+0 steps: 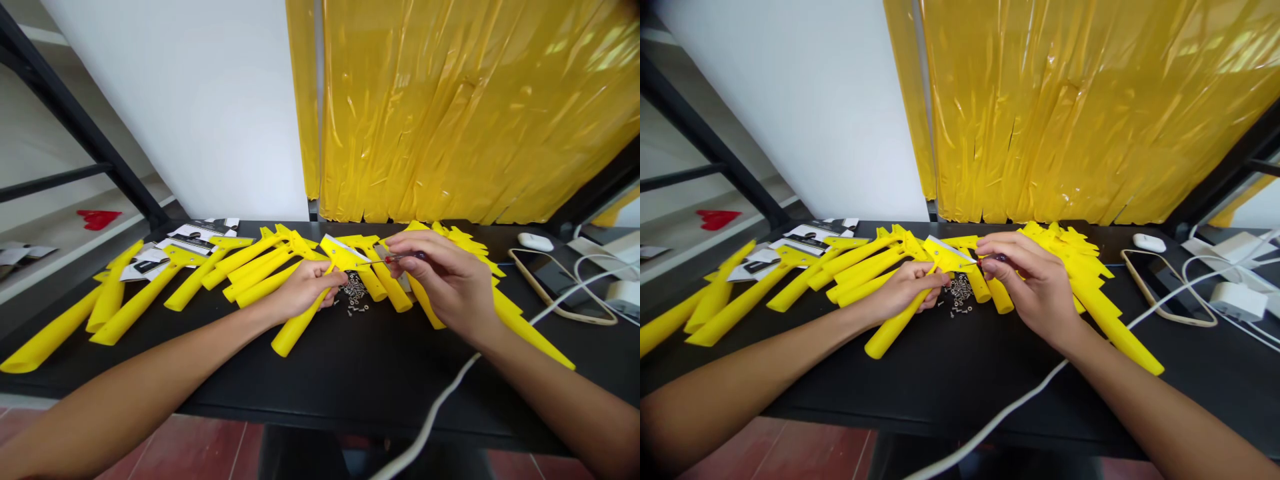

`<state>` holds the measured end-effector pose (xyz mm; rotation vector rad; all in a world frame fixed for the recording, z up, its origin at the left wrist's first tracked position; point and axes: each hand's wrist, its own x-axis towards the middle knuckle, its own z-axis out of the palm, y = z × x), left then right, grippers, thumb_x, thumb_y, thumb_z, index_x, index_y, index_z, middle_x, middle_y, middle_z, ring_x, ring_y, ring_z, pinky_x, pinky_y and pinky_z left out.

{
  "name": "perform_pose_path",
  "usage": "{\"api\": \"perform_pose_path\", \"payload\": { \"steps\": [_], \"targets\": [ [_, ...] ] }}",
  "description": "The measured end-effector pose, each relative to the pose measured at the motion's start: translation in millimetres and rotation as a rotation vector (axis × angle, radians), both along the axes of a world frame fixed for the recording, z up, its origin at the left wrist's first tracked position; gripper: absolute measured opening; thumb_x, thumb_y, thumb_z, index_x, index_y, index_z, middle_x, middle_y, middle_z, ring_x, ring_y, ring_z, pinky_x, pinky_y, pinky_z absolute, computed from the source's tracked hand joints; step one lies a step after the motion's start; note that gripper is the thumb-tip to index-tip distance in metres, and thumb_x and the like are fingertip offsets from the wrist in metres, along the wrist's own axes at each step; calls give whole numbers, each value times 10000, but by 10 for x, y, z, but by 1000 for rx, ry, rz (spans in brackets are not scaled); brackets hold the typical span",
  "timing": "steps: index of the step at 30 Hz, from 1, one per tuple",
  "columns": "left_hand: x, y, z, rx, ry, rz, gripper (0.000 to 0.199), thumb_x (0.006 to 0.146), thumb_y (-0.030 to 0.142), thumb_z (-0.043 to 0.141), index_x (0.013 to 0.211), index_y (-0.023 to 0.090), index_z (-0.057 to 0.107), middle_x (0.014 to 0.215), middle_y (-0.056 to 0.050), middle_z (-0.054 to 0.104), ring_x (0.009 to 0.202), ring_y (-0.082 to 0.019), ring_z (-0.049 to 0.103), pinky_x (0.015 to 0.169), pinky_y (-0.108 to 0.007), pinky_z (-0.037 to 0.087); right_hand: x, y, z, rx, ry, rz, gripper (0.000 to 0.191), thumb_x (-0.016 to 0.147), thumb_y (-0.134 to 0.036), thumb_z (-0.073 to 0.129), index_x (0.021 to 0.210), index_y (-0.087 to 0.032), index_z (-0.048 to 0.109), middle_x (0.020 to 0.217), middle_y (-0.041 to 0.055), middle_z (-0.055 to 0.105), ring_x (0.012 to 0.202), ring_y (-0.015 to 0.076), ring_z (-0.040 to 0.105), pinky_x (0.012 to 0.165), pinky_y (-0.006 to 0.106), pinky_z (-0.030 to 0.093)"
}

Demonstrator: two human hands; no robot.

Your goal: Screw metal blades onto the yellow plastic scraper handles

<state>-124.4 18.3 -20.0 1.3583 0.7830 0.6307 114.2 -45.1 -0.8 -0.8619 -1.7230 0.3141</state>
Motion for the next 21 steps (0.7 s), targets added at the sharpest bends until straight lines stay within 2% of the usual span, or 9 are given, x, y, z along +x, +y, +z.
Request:
{"api": "perform_pose_path", "payload": {
  "steps": [3,6,8,11,13,15,17,19,21],
  "targets": [
    [-23,15,2,3,15,-79,295,912,354,727,753,170,560,569,46,508,459,-71,451,471,-241,317,16,-44,87,15,-91,72,246,983,-192,673,1173,-315,771,1005,20,781,836,173,726,774,340,592],
    [-63,30,25,3,59,-248,279,918,391,726,842,133,652,589,38,530,492,-86,481,503,-253,362,31,-124,177,-40,-152,224,380,988,-184,663,1325,-353,714,1014,19,799,859,181,742,752,325,609],
    [-87,34,43,-10,69,-319,290,925,405,723,878,122,680,605,34,535,513,-88,485,516,-253,374,21,-165,201,-161,-64,364,441,1014,-193,621,1417,-373,630,1033,21,796,716,148,703,637,293,595],
    [-107,41,51,-57,49,-315,283,942,409,704,922,128,691,603,41,515,499,-83,453,490,-238,348,-30,-177,168,-312,160,505,276,1054,-266,554,1304,-344,643,1041,30,762,581,112,606,534,274,552],
    [-112,42,50,-103,40,-288,272,946,409,697,934,137,689,586,46,493,485,-86,438,465,-228,331,-73,-159,121,-310,264,498,170,1021,-367,617,1165,-298,675,1017,40,729,604,121,601,542,289,554],
    [-113,33,53,-152,36,-260,272,947,417,693,941,145,687,576,48,477,481,-90,436,444,-219,317,-109,-138,76,-267,353,415,209,927,-402,751,1084,-279,686,996,35,703,606,119,588,519,277,541],
    [-110,16,62,-184,45,-236,269,948,418,690,934,149,686,584,42,484,486,-93,449,431,-211,308,-132,-128,47,-211,423,303,183,874,-325,818,1008,-272,705,1010,22,677,578,95,568,482,256,518],
    [-102,-4,70,-193,55,-224,253,951,403,686,924,151,688,587,39,492,489,-94,458,431,-210,317,-138,-132,37,-166,428,222,64,915,-244,768,967,-267,740,1040,19,649,564,76,573,473,253,512],
    [-91,-23,72,-183,53,-209,238,954,384,682,920,149,689,582,39,494,489,-92,463,438,-209,327,-137,-148,41,-165,372,226,108,959,-223,710,1029,-279,772,1062,28,649,592,84,612,513,272,541]
  ]
}}
